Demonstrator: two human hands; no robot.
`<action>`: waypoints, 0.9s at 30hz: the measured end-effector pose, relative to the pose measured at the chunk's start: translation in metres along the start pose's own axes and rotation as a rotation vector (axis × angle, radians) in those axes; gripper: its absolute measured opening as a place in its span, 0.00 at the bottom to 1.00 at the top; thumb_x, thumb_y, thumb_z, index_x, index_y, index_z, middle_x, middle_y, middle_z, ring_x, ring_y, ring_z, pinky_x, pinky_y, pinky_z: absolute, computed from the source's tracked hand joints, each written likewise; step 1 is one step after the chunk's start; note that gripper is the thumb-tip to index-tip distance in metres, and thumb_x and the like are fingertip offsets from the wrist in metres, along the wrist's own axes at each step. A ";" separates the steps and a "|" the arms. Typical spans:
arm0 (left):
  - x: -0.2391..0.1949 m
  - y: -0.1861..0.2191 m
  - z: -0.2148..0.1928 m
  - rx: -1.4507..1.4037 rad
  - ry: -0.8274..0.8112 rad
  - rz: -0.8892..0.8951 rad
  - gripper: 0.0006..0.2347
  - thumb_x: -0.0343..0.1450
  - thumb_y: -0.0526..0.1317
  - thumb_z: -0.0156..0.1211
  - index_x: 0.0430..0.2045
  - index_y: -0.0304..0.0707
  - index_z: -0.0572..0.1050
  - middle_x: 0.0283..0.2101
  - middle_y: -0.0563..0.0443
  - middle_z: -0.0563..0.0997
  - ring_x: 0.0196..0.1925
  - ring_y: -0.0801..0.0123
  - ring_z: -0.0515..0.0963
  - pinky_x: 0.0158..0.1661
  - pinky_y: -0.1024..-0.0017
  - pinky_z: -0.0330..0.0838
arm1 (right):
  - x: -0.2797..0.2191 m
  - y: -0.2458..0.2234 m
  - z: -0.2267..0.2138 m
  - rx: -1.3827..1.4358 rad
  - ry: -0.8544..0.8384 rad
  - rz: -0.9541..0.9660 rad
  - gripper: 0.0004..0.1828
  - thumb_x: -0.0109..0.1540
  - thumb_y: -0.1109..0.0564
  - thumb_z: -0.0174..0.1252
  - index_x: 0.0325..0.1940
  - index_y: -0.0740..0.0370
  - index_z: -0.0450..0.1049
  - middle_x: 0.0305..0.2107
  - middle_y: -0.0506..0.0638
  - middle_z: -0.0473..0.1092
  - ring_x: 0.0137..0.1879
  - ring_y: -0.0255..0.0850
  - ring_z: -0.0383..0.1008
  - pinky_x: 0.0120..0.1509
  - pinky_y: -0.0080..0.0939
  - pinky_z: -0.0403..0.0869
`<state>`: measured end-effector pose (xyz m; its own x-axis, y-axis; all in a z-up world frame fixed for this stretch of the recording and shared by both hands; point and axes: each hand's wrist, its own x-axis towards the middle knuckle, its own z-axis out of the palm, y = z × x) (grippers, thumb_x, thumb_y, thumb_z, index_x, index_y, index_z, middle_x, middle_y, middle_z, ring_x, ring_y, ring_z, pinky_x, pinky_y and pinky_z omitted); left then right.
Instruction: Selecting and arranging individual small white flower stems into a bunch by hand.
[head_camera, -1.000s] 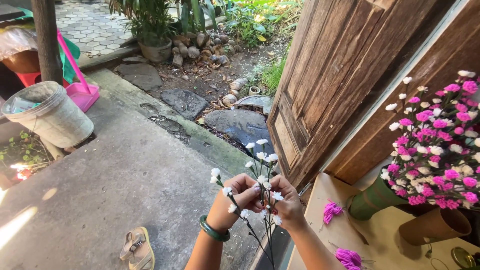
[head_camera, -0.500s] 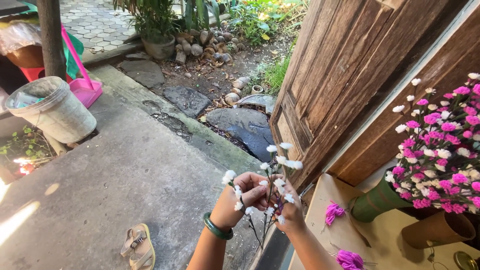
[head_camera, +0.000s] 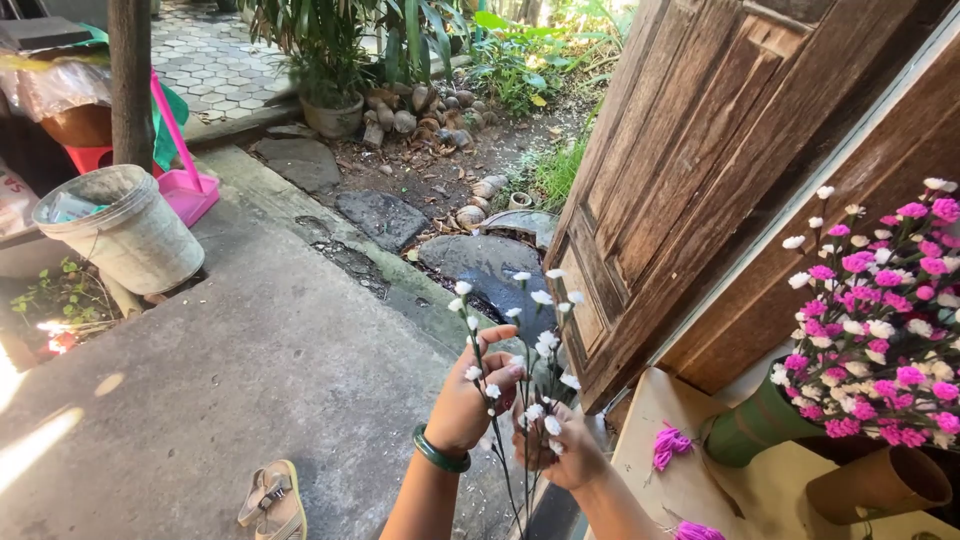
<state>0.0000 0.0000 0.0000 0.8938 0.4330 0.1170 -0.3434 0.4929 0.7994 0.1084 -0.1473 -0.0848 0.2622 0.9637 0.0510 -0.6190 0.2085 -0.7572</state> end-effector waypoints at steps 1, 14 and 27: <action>-0.001 0.002 0.003 0.000 0.001 0.002 0.21 0.70 0.27 0.58 0.59 0.34 0.67 0.30 0.47 0.76 0.22 0.72 0.72 0.23 0.77 0.67 | -0.001 0.000 0.006 -0.001 -0.001 0.001 0.17 0.60 0.51 0.64 0.39 0.69 0.70 0.17 0.48 0.62 0.19 0.32 0.56 0.23 0.32 0.57; 0.013 -0.013 -0.010 -0.154 0.189 0.091 0.19 0.67 0.28 0.61 0.54 0.38 0.71 0.29 0.51 0.78 0.18 0.76 0.67 0.20 0.78 0.61 | 0.002 0.012 -0.003 0.235 -0.299 0.202 0.14 0.67 0.50 0.58 0.37 0.61 0.64 0.21 0.46 0.52 0.21 0.32 0.47 0.23 0.32 0.47; -0.007 0.005 0.004 0.849 0.411 0.974 0.07 0.72 0.35 0.59 0.41 0.40 0.72 0.44 0.50 0.74 0.41 0.72 0.73 0.37 0.79 0.70 | 0.000 -0.024 -0.017 -0.191 0.283 -0.058 0.09 0.65 0.56 0.60 0.33 0.58 0.67 0.24 0.54 0.69 0.21 0.36 0.60 0.20 0.35 0.56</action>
<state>-0.0073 -0.0036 0.0053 0.1906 0.6021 0.7753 -0.3658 -0.6894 0.6253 0.1360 -0.1553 -0.0773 0.5042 0.8612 -0.0647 -0.4546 0.2010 -0.8677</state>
